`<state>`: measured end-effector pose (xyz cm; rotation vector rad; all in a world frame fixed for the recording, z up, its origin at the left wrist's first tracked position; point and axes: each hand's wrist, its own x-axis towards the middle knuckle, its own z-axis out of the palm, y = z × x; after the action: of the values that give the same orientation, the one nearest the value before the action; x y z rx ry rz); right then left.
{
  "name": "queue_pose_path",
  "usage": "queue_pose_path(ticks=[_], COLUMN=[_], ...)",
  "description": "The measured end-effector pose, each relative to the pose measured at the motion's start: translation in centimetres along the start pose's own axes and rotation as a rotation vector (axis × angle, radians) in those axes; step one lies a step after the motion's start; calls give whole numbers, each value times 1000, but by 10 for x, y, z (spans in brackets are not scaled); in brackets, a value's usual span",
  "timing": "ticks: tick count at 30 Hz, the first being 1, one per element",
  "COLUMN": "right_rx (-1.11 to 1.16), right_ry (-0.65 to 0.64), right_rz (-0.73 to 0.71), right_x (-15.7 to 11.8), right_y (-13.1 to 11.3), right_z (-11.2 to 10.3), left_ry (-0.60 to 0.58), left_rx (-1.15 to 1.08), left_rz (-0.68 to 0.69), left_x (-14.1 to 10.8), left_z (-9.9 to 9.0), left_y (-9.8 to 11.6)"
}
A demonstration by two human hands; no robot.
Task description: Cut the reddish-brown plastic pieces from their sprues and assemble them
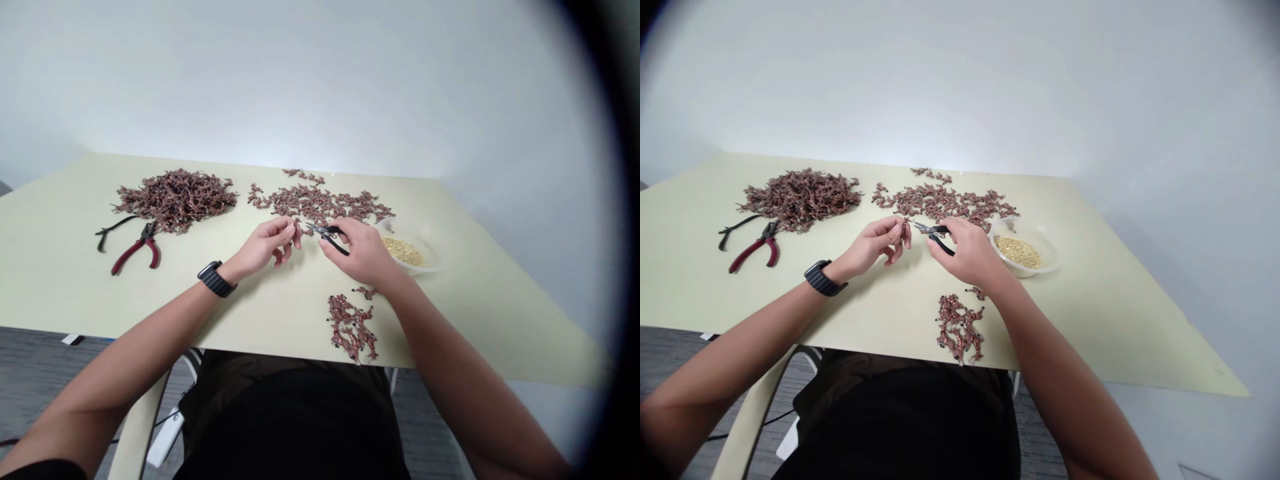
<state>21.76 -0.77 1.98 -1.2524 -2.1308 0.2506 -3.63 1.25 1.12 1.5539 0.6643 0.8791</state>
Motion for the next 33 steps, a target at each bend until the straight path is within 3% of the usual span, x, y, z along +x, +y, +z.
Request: queue_pose_path(ticks=[9,17,21,25,27,29,33], right_rx=[-1,15,136,513,660,637,266], right_ry=[11,-39,-107,-337,-432,-395,-110], right_rz=[-146,-123,41,271,360,348,166], right_x=[-1,0,-1,0,0,0,0], right_y=[4,1,-10,-20,-20,-18,-10], right_z=[1,-2,-4,-6,-6,-5,1], left_ry=[-33,-46,20,189,218,228,109], left_rx=[32,33,172,668,782,672,169], left_rz=[-31,-33,59,343,427,378,135], left_x=[0,0,0,0,1,2,3], left_z=[-1,-1,-3,-9,-11,-10,-7], left_y=[-1,-2,-7,-11,-11,-9,-6])
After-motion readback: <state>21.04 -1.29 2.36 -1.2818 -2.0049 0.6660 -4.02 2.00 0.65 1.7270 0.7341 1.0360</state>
